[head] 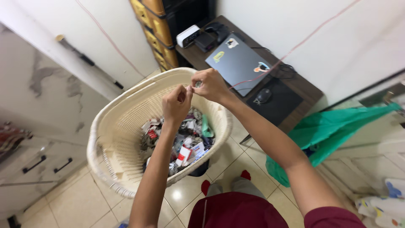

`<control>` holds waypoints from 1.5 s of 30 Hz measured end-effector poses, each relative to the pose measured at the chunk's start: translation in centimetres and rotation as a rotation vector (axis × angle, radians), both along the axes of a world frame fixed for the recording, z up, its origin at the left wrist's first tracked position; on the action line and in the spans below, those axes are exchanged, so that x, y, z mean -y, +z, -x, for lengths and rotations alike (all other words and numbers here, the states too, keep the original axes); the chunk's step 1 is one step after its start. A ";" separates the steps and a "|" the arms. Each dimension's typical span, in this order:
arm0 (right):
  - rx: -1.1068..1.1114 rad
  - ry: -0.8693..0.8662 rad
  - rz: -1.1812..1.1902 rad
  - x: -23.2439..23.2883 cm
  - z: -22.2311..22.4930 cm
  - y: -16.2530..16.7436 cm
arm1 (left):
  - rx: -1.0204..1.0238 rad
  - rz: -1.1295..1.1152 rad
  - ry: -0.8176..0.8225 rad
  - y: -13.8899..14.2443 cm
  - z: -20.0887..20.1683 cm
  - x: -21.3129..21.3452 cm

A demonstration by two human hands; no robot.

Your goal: The person picks pieces of trash one at a time from a plastic laundry basket on the floor and places them into a green plastic bag hanging from a door handle, occasionally opening or adjusting the bag.

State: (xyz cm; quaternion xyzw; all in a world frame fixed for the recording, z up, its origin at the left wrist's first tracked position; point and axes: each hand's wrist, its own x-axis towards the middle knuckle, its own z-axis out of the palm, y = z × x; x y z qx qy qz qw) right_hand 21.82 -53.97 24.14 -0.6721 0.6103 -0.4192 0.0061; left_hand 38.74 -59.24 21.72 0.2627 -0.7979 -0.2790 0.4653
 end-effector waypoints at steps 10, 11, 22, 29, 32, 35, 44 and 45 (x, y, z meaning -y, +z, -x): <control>0.333 -0.520 0.273 -16.7 15.2 -4.9 | -0.067 -0.032 -0.421 3.9 17.3 -12.5; 0.444 -0.570 0.265 -19.2 16.6 -6.3 | -0.045 -0.023 -0.470 3.6 19.2 -14.2; 1.384 -1.214 0.253 -47.7 23.0 -25.0 | 0.614 0.090 -0.982 -14.3 35.0 -34.3; 2.065 -1.198 0.498 -54.9 19.1 -32.9 | 1.119 0.038 -1.119 -26.4 37.7 -43.8; 2.191 -1.179 0.457 -55.9 18.7 -34.4 | 1.272 -0.006 -1.087 -28.5 39.3 -46.0; 2.217 -1.176 0.390 -56.4 19.7 -35.3 | 1.324 -0.040 -1.059 -29.4 42.1 -47.5; 2.177 -1.375 0.180 -56.3 25.3 -38.2 | 1.330 -0.135 -1.057 -31.3 45.0 -47.5; 2.142 -1.435 0.099 -56.3 25.6 -38.3 | 1.320 -0.139 -1.054 -31.4 45.0 -47.3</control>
